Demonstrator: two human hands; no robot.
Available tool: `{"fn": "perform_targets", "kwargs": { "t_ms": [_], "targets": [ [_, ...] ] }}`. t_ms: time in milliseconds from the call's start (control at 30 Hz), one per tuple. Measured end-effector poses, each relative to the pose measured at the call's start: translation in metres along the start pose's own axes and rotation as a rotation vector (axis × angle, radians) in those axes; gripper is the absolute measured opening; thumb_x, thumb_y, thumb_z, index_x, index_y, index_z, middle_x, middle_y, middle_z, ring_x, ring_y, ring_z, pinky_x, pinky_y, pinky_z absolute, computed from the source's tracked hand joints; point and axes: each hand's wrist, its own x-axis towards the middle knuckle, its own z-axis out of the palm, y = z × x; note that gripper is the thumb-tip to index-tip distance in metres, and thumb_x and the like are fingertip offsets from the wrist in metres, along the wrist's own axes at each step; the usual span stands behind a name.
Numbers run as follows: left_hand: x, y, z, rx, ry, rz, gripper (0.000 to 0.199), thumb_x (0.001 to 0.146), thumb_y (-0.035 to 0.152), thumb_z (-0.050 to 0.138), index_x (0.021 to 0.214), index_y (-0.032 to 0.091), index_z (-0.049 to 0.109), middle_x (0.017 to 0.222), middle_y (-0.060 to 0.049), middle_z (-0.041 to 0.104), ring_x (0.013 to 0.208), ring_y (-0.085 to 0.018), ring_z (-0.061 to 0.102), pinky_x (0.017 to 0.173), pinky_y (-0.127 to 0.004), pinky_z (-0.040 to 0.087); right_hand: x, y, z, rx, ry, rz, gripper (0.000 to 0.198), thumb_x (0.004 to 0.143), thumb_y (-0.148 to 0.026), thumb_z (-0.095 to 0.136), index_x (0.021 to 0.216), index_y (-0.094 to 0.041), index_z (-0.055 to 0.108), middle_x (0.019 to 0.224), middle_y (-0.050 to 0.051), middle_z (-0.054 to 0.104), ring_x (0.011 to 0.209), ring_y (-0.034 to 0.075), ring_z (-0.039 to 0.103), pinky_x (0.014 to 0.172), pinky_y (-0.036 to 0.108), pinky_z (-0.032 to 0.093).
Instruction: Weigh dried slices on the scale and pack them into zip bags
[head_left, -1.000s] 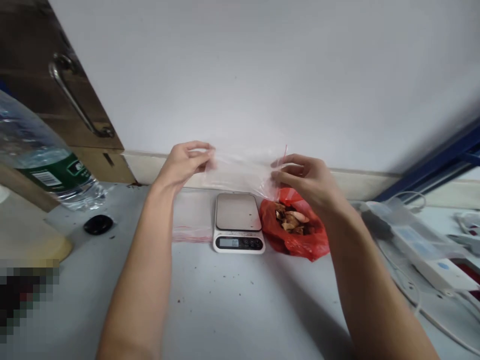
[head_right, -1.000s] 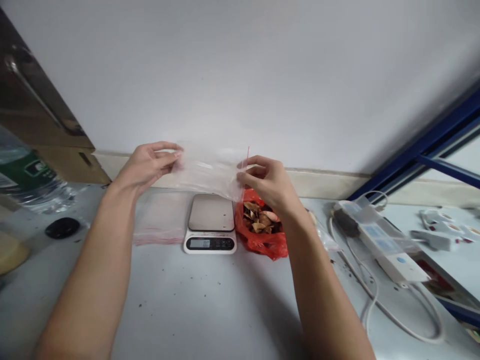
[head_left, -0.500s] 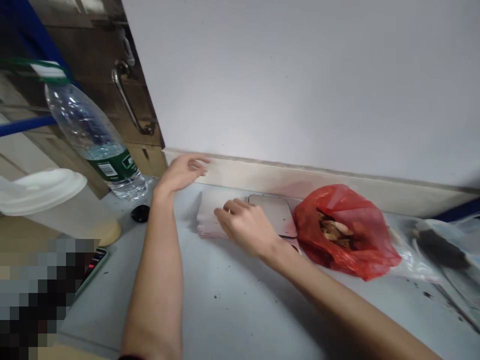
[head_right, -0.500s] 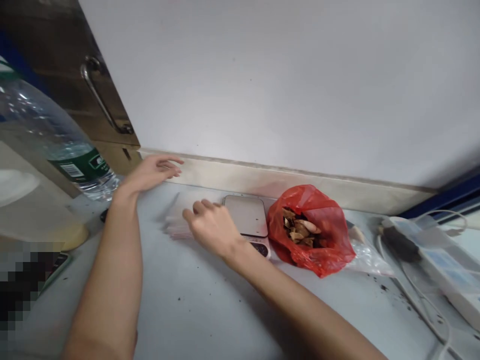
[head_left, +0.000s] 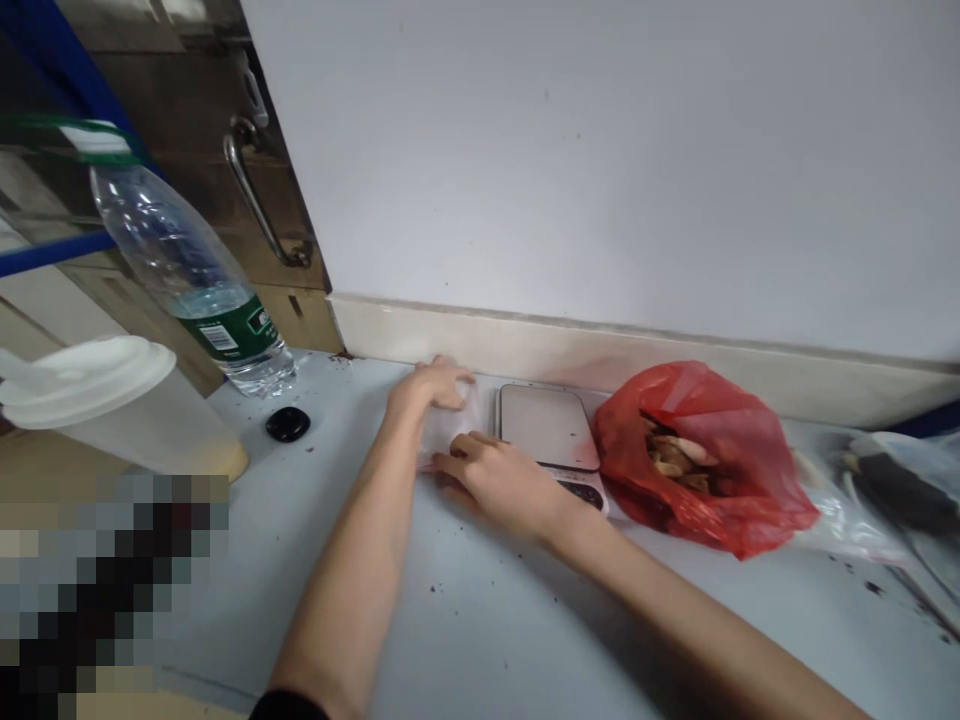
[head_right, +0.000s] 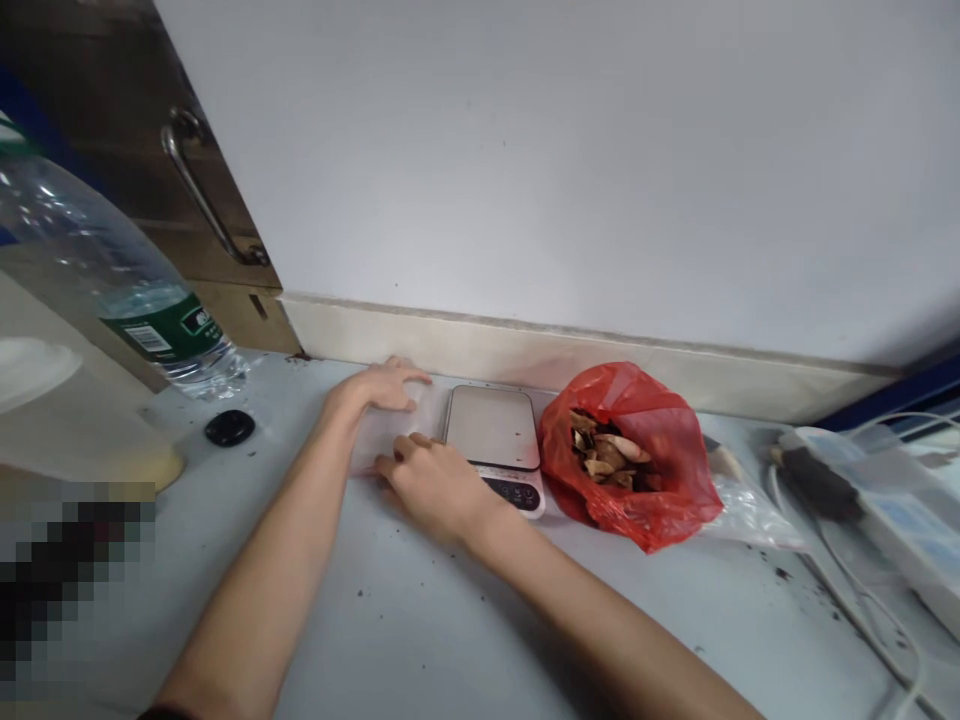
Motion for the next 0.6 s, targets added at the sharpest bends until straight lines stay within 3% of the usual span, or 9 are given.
{"fn": "perform_targets", "kwargs": {
  "t_ms": [133, 233, 300, 400, 500, 600],
  "targets": [
    [-0.012, 0.015, -0.013, 0.048, -0.033, 0.02, 0.075, 0.083, 0.022, 0.064, 0.156, 0.033, 0.05, 0.164, -0.01, 0.046, 0.145, -0.035, 0.051, 0.114, -0.044, 0.046, -0.044, 0.019, -0.039, 0.203, 0.105, -0.073, 0.038, 0.098, -0.021, 0.063, 0.135, -0.025, 0.071, 0.128, 0.009, 0.074, 0.105, 0.024, 0.074, 0.089, 0.035, 0.057],
    [-0.024, 0.028, -0.027, 0.066, 0.012, 0.098, 0.074, 0.091, 0.024, 0.057, 0.162, 0.027, 0.038, 0.167, -0.009, 0.042, 0.149, -0.027, 0.047, 0.12, -0.039, 0.039, -0.09, 0.044, -0.073, 0.247, 0.278, 0.014, 0.032, 0.1, -0.027, 0.06, 0.129, -0.023, 0.074, 0.121, 0.007, 0.078, 0.102, 0.022, 0.075, 0.09, 0.034, 0.057],
    [-0.033, 0.039, -0.034, 0.062, 0.073, 0.174, 0.072, 0.094, 0.029, 0.054, 0.163, 0.027, 0.036, 0.168, -0.008, 0.04, 0.15, -0.027, 0.045, 0.121, -0.039, 0.038, -0.122, 0.065, -0.092, 0.223, 0.386, 0.139, 0.034, 0.099, -0.036, 0.058, 0.125, -0.022, 0.076, 0.118, 0.008, 0.08, 0.101, 0.023, 0.076, 0.088, 0.035, 0.059],
    [-0.043, 0.063, -0.039, -0.147, 0.165, 0.464, 0.064, 0.094, 0.04, 0.056, 0.156, 0.029, 0.049, 0.155, -0.005, 0.059, 0.13, -0.025, 0.063, 0.107, -0.035, 0.051, -0.163, 0.1, -0.108, 0.219, 0.443, 0.396, 0.038, 0.094, -0.042, 0.06, 0.122, -0.023, 0.077, 0.108, 0.008, 0.082, 0.095, 0.025, 0.076, 0.085, 0.038, 0.061],
    [-0.044, 0.096, -0.033, -0.295, 0.216, 0.719, 0.05, 0.092, 0.034, 0.058, 0.14, 0.026, 0.065, 0.134, -0.004, 0.073, 0.114, -0.023, 0.07, 0.096, -0.032, 0.055, -0.197, 0.135, -0.111, 0.203, 0.518, 0.724, 0.037, 0.089, -0.039, 0.064, 0.121, -0.025, 0.077, 0.097, 0.007, 0.082, 0.085, 0.025, 0.076, 0.081, 0.04, 0.06],
    [-0.039, 0.131, -0.021, -0.344, 0.286, 0.891, 0.031, 0.093, 0.026, 0.056, 0.117, 0.023, 0.076, 0.119, -0.003, 0.078, 0.103, -0.021, 0.072, 0.092, -0.032, 0.055, -0.223, 0.166, -0.105, 0.25, 0.456, 0.991, 0.03, 0.084, -0.036, 0.07, 0.111, -0.024, 0.078, 0.095, 0.009, 0.081, 0.08, 0.026, 0.075, 0.077, 0.041, 0.06]
  ]
}}
